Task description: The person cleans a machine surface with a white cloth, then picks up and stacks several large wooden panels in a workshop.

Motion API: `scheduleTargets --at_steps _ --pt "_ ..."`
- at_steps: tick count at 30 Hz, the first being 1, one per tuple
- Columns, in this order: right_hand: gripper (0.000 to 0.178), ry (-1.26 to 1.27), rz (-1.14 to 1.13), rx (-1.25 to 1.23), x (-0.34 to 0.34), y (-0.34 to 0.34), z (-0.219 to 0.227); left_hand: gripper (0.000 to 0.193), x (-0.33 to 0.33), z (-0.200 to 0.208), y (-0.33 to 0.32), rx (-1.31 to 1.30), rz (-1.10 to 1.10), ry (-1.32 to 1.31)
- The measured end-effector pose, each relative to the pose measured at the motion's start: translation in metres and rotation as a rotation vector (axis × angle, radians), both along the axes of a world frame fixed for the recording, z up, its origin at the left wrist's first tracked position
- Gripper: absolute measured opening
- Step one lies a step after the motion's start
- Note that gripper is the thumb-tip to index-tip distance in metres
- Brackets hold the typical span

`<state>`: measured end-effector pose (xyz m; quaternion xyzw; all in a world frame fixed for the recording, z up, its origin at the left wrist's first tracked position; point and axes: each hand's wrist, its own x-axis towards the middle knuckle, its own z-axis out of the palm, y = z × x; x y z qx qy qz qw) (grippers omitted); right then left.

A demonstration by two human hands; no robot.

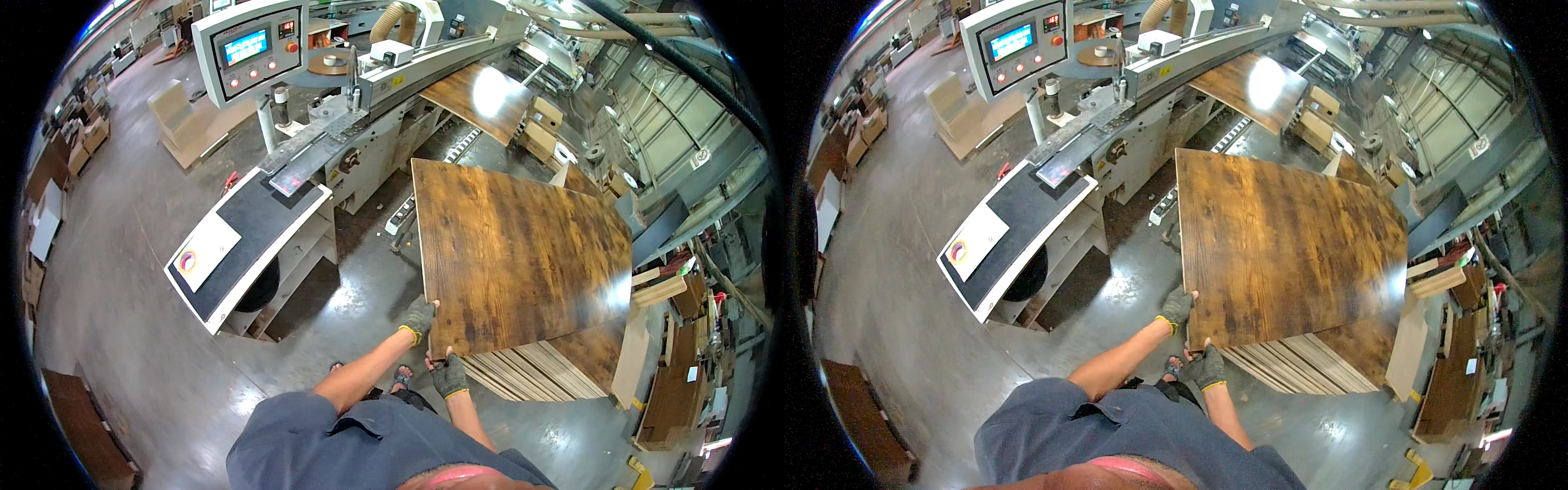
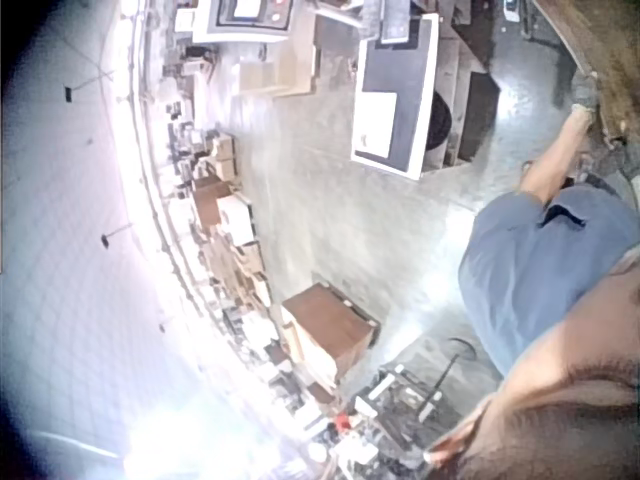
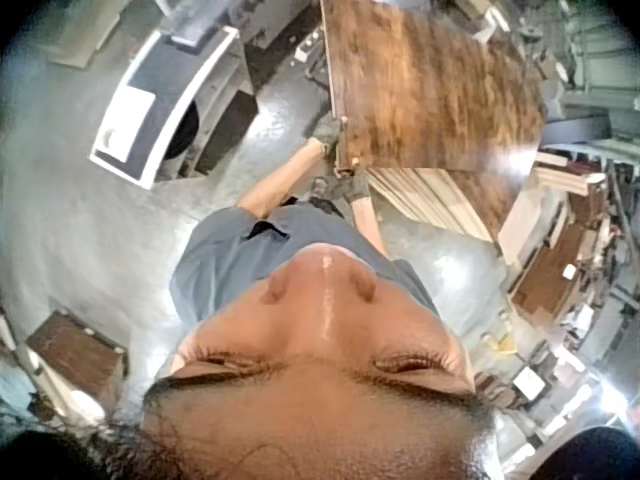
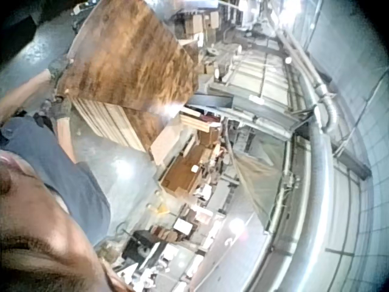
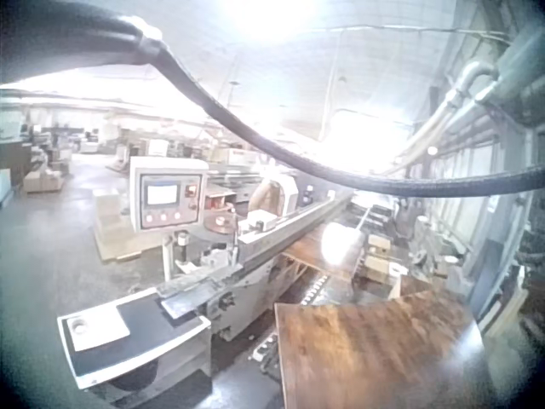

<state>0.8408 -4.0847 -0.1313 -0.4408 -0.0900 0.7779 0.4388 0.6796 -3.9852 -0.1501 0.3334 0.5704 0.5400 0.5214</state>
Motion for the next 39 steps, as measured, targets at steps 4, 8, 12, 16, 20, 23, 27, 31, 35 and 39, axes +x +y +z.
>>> scheduleTargets --at_steps 4,8,12,16,20,23,27,31,35,39 --pt "0.073 0.125 -0.149 0.201 0.036 0.01 0.009 0.038 -0.055 0.018 -0.041 -0.036 -0.057 0.055" --pt "0.079 0.174 -0.269 0.246 0.102 0.03 0.013 0.047 -0.108 0.018 -0.076 -0.078 -0.138 -0.011" --pt "0.062 0.031 -0.386 0.167 0.121 0.04 -0.016 0.057 -0.15 0.027 -0.051 -0.357 -0.338 -0.142" --pt "0.056 -0.011 -0.423 0.12 0.118 0.04 -0.016 0.041 -0.158 0.046 0.038 -0.083 -0.045 -0.458" --pt "0.058 0.172 -0.213 0.043 0.047 0.025 0.046 0.044 -0.217 0.016 0.081 -0.292 0.249 0.268" --pt "0.066 0.14 -0.085 0.017 0.061 0.019 0.041 0.042 -0.209 0.029 0.093 -0.276 0.36 0.387" --pt "0.071 0.204 0.029 0.019 0.099 0.022 0.03 0.055 -0.306 0.018 0.013 -0.377 0.094 1.285" --pt "0.075 0.11 -0.392 0.112 0.226 0.064 0.063 0.06 -0.233 0.048 0.022 -0.461 0.412 0.771" --pt "0.078 0.002 -0.449 0.205 0.252 0.069 0.092 0.061 -0.277 0.06 -0.075 -0.484 0.47 1.111" --pt "0.082 0.064 -0.245 0.286 0.25 0.064 0.045 0.059 -0.304 0.047 -0.136 -0.452 0.536 1.151"
